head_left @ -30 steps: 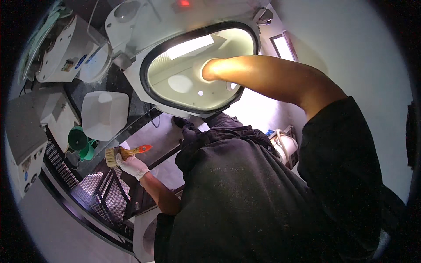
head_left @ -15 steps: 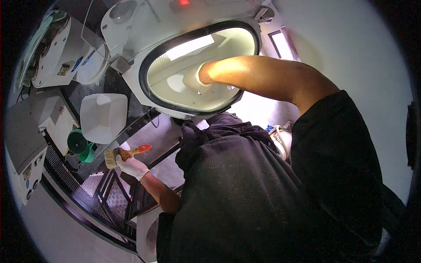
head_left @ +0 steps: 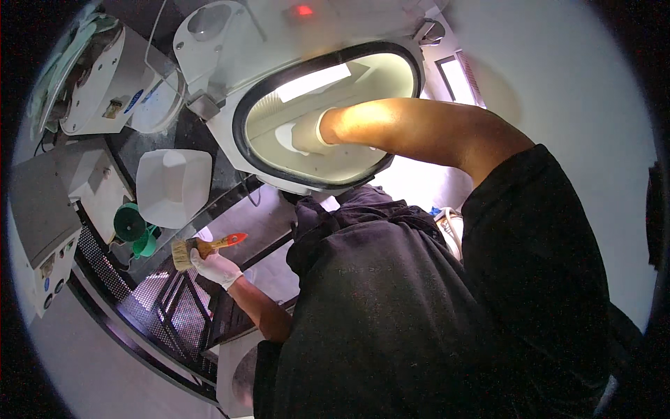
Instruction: The person cleans the interior of a glove box using a brush and then pours liquid from a white container into a green funnel attached to the equipment. The person handles a brush, a white container, and a green funnel while wearing gloves.
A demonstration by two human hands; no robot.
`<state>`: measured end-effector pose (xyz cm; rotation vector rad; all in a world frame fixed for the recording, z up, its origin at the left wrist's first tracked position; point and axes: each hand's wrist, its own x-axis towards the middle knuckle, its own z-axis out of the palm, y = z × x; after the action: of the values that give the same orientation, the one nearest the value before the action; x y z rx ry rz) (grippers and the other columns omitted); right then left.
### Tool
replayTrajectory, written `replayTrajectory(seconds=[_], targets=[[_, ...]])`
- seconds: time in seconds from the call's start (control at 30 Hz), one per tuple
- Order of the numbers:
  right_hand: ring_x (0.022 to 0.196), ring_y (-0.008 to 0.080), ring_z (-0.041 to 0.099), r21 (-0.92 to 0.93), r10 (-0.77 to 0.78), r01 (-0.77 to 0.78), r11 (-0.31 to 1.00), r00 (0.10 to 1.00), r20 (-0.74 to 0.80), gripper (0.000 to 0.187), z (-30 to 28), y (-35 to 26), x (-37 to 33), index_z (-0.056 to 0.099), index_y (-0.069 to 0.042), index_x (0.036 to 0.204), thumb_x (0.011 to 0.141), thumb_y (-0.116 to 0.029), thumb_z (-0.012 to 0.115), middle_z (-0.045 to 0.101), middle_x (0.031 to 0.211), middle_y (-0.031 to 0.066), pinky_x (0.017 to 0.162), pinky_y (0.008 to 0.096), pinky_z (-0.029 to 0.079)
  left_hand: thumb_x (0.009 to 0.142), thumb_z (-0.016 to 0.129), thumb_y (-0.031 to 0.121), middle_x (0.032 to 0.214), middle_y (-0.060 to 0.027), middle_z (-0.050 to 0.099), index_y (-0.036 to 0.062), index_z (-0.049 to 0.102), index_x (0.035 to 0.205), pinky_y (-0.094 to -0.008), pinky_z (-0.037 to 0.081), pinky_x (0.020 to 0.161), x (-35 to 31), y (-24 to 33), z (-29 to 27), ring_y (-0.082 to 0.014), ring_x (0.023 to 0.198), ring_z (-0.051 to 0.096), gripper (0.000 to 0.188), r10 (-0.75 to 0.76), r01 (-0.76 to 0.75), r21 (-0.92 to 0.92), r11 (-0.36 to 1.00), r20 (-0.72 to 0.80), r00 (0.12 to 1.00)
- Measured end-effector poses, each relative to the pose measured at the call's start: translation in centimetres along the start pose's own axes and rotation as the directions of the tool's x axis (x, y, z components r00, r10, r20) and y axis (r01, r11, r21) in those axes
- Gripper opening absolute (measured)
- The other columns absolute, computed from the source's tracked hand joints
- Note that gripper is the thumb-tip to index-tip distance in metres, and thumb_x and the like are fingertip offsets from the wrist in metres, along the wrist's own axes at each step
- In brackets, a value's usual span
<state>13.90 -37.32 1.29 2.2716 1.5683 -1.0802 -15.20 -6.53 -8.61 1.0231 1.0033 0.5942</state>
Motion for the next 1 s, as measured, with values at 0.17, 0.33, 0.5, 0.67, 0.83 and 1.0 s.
replayTrajectory(seconds=[0.17,0.33,0.5,0.67,0.83,1.0], targets=[[0.088,0.0375,0.072,-0.138,0.036,-0.024,0.990,0.996,0.088,0.027,-1.5,-0.6,-0.4,0.078,-0.005,0.097,0.074,-0.021,0.078,0.075,0.092,0.0166,0.078,0.0456,0.057,0.099,0.047,0.029,0.137,-0.0159,0.055,0.0007,0.045,0.141,-0.0472,0.039,0.113,-0.8,0.6,0.9,-0.0306,0.127,0.056,0.050,-0.005,0.005,-0.023,1.000,-0.007,1.000],[0.094,0.0357,0.072,-0.141,0.092,-0.083,0.987,0.994,0.059,0.039,-2.0,0.1,-0.6,0.079,-0.006,0.095,0.067,-0.031,0.084,0.075,0.095,0.0150,0.083,0.0435,0.056,0.102,0.044,0.023,0.135,-0.0197,0.055,-0.0027,0.046,0.138,-0.0468,0.042,0.110,-1.4,0.8,1.3,-0.0322,0.122,0.058,0.044,0.057,-0.061,0.213,0.975,0.021,0.998],[0.086,0.0358,0.073,-0.277,-0.062,0.042,0.960,0.996,-0.065,0.027,0.5,0.4,0.7,0.079,-0.008,0.091,0.071,-0.026,0.076,0.076,0.093,0.0147,0.077,0.0469,0.058,0.103,0.044,0.018,0.122,-0.0150,0.060,-0.0070,0.058,0.123,-0.0401,0.047,0.098,-1.6,1.1,2.0,-0.0246,0.110,0.059,0.035,-0.011,0.008,-0.038,0.999,-0.075,0.997],[0.103,0.0341,0.071,-0.307,-0.010,0.045,0.951,0.994,0.112,0.030,1.9,1.0,1.6,0.078,-0.009,0.106,0.082,-0.025,0.070,0.074,0.110,0.0143,0.093,0.0450,0.054,0.100,0.055,0.026,0.106,-0.0053,0.065,0.0019,0.062,0.119,-0.0312,0.051,0.077,0.0,2.3,2.3,-0.0162,0.091,0.063,0.031,-0.013,0.012,0.238,0.971,0.002,1.000],[0.100,0.0326,0.072,-0.300,0.045,-0.013,0.954,0.994,0.100,0.041,1.8,0.8,1.8,0.078,-0.008,0.104,0.072,-0.034,0.081,0.075,0.108,0.0142,0.092,0.0411,0.055,0.096,0.064,0.030,0.094,-0.0008,0.069,0.0085,0.068,0.108,-0.0261,0.047,0.062,3.9,0.7,0.0,-0.0105,0.074,0.062,0.025,-0.117,0.084,0.356,0.931,0.073,0.991],[0.096,0.0345,0.072,-0.364,0.084,-0.015,0.931,0.981,0.174,0.035,0.4,0.4,2.6,0.078,-0.004,0.101,0.074,-0.025,0.079,0.075,0.102,0.0172,0.084,0.0429,0.058,0.097,0.065,0.038,0.083,0.0023,0.069,0.0110,0.068,0.110,-0.0230,0.039,0.054,7.8,-0.8,-2.1,-0.0066,0.062,0.059,0.030,-0.317,0.177,0.525,0.832,0.191,0.929]])
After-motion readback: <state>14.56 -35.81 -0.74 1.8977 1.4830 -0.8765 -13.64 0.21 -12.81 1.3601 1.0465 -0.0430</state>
